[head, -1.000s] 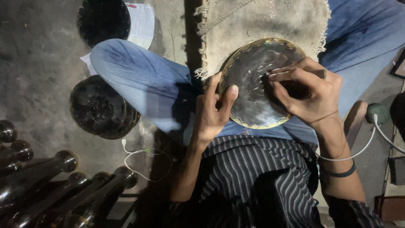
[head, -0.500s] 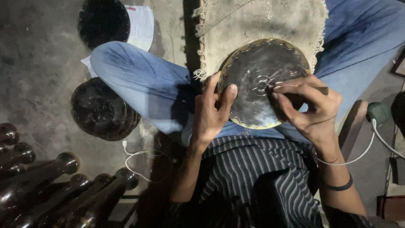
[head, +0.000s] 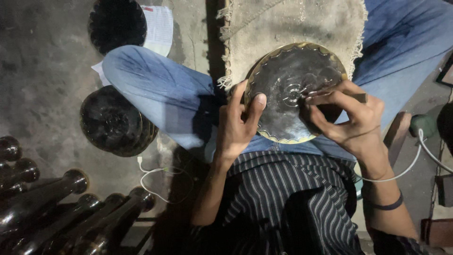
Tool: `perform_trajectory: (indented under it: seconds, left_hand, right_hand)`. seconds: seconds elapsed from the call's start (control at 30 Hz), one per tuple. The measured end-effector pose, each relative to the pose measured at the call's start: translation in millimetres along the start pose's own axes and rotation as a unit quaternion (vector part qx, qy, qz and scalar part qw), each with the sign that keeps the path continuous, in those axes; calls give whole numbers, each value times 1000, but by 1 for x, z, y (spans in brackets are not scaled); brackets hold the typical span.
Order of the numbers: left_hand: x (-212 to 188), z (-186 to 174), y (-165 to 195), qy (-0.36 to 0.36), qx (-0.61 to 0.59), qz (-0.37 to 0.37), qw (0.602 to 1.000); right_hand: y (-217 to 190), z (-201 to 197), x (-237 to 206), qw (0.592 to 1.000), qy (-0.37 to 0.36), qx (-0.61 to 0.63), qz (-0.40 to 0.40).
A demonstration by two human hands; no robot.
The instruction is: The person sits on the floor with a decorative metal plate resting on their lap and engraves a pattern into its center using a small handheld scriber tool, steadying the plate with the other hand. They periodically set the finished plate aside, pick up another dark plate from the floor, and continue engraving.
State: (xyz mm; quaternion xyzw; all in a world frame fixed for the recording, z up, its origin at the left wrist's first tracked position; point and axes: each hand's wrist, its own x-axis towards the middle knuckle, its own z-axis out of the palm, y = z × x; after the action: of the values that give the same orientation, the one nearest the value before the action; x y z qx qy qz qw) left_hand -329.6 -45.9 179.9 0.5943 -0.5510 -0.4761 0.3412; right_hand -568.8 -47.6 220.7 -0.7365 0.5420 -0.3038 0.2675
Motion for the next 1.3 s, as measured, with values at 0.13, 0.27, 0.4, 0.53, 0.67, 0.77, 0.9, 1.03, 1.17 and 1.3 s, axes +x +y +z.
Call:
perform_trajectory:
  seconds: [0.13,0.27,0.4,0.53,0.67,0.77,0.9,1.03,1.17,1.3]
  left_hand:
    - [1,-1,-1,1,-8,9,1000]
    - [-1,3,-8,20,-18,36,999]
    - [-12,14,-21,65,-5,52,996]
    - [-22,21,-34,191,280,276,899]
    - [-28,31,-41,239,259,276,894]
    - [-29,39,-44,217,144,136,956]
    - [-28,40,-50,181,90,110,973]
    - [-25,38,-52,155,47,89,983]
    - [-26,39,-49,182,91,144,968]
    - [-27,39,-48,177,101,106,973]
  right_hand:
    - [4,-5,2,1000,-23,-3,-7]
    - [6,-4,0,997,-8,70,20]
    - [-9,14,-10,980,123,103,114]
    - [-21,29,-5,979,170,74,90]
    - [-22,31,0,986,167,11,27]
    - [-16,34,-1,985,168,12,30]
    - [-7,38,-6,985,170,-3,22]
    - [-8,40,-7,984,174,-7,35]
    - [-15,32,-2,988,145,15,42]
    - [-14,26,1,992,127,-9,-11]
